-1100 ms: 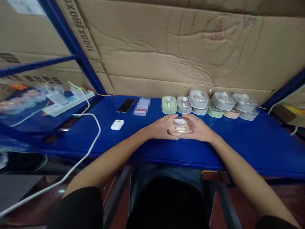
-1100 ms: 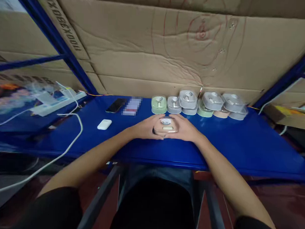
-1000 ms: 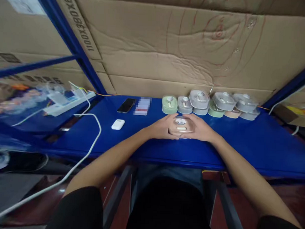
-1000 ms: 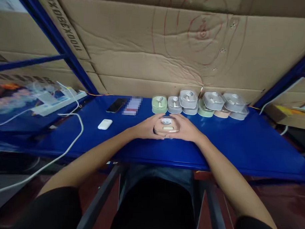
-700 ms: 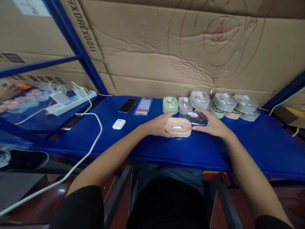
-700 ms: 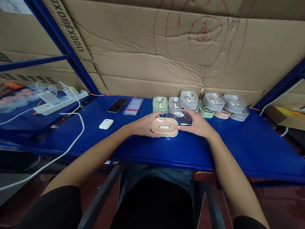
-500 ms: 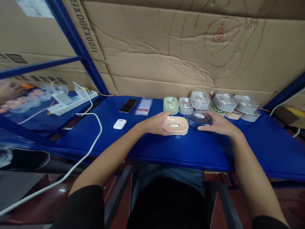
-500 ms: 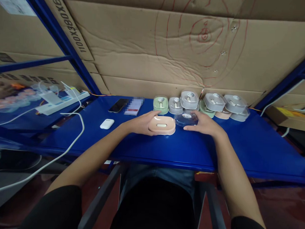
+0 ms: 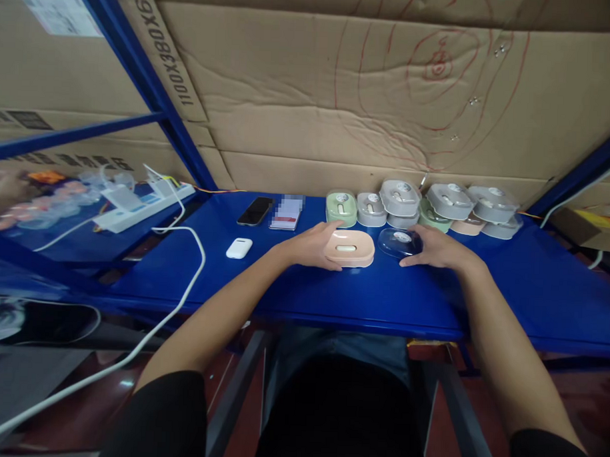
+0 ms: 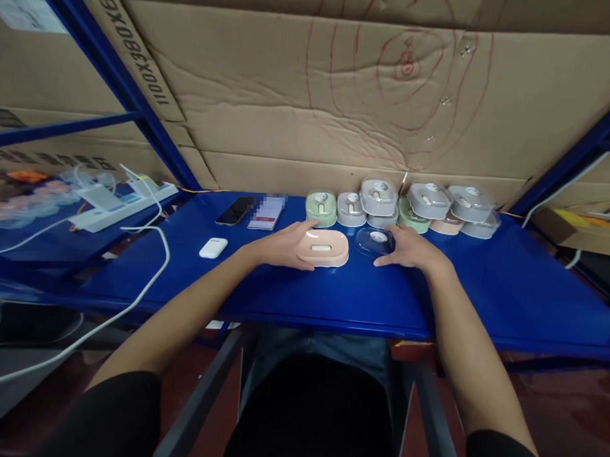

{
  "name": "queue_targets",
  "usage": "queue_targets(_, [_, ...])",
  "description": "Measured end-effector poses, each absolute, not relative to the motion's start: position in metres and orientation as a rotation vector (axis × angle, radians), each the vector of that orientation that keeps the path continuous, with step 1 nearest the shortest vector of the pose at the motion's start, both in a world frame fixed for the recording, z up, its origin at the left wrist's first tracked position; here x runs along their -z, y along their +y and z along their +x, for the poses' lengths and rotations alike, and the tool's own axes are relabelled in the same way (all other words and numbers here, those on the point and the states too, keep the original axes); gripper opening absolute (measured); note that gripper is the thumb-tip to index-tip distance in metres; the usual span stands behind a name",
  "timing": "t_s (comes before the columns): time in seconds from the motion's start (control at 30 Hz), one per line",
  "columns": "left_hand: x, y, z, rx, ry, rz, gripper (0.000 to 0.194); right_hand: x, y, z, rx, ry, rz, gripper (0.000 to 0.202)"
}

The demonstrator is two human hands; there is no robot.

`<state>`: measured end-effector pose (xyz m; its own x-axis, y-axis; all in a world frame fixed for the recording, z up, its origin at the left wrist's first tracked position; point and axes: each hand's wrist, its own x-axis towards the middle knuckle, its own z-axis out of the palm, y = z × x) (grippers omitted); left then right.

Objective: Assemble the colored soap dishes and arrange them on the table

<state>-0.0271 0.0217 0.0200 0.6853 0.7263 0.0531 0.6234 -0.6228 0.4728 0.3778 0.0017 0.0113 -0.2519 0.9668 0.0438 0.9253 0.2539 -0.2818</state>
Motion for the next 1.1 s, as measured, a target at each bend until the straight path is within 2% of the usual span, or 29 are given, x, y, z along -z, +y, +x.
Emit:
queue_targets(0.1, [-0.013, 0.021, -0.023, -0.380, 1.065, 2.477, 0.135, -0.020, -0.005, 0.370, -0.264, -2.285, -1.745, 0.106])
queue_targets(0.27, [-0.003, 0.014, -0.011, -0.497, 0.961, 2.479, 0.135, -0.024, -0.029, 0.330, -0.131, -2.263, -1.289, 0.097])
queue_targets(0.37, [-0.001, 0.010, -0.007, -0.505, 0.930, 2.476, 0.137, -0.019, -0.038, 0.295, -0.129, -2.386, -1.110, 0.108])
queue_targets(0.4, [0.000, 0.010, -0.007, -0.509, 0.927, 2.474, 0.137, -0.017, -0.038, 0.286, -0.124, -2.433, -1.085, 0.106])
queue_targets(0.53, [0.002, 0.012, -0.012, -0.518, 0.921, 2.464, 0.138, -0.015, -0.027, 0.265, -0.169, -2.567, -1.052, 0.089])
queue_targets(0.97, [-0.002, 0.025, -0.020, -0.554, 0.883, 2.399, 0.141, -0.005, -0.019, 0.263, -0.084, -2.506, -1.122, 0.078])
queue_targets(1.1, [-0.003, 0.032, -0.022, -0.590, 0.841, 2.363, 0.138, -0.005, -0.020, 0.262, -0.095, -2.450, -1.113, 0.080])
